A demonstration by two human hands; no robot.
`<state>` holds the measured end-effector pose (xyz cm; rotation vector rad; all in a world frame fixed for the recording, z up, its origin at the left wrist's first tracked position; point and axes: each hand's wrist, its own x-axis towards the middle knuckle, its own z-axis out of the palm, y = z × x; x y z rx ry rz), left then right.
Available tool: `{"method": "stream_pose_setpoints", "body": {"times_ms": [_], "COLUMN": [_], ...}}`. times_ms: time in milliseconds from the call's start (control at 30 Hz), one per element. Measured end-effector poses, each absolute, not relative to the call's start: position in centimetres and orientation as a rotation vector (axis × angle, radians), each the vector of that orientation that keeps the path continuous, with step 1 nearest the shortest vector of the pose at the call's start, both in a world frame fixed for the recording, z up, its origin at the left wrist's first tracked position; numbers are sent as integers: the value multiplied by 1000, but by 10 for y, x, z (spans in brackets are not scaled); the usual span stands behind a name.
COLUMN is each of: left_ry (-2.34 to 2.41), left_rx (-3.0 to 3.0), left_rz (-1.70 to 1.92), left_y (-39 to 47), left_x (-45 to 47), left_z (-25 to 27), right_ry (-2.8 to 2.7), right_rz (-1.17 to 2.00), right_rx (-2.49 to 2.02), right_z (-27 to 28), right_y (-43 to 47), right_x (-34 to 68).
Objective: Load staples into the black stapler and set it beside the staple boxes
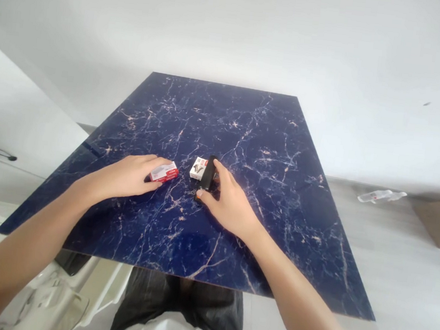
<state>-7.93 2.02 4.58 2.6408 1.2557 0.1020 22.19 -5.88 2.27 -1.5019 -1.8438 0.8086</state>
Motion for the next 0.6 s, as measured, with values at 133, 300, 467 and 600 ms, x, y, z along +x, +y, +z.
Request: {"method": "stream_pose_setpoints", "body": {"times_ms": [133, 300, 467, 600], "left_ry": [1300, 1264, 1067, 1002], "left_rx": [2593, 2561, 2528, 2597], "left_rz": [125, 173, 196, 227], "left_y": [5, -14, -22, -19], "left_x": [-64, -46, -34, -32], "left_z": [46, 44, 41, 36], "right_ry": [-1831, -1821, -1806, -1792], "right_rz": [832, 842, 862, 895], "right_rx": [-1489, -1462, -1456, -1450], "right_z": [22, 18, 18, 19], "right_y": [-59, -59, -58, -58], "right_x": [222, 222, 222, 222]}}
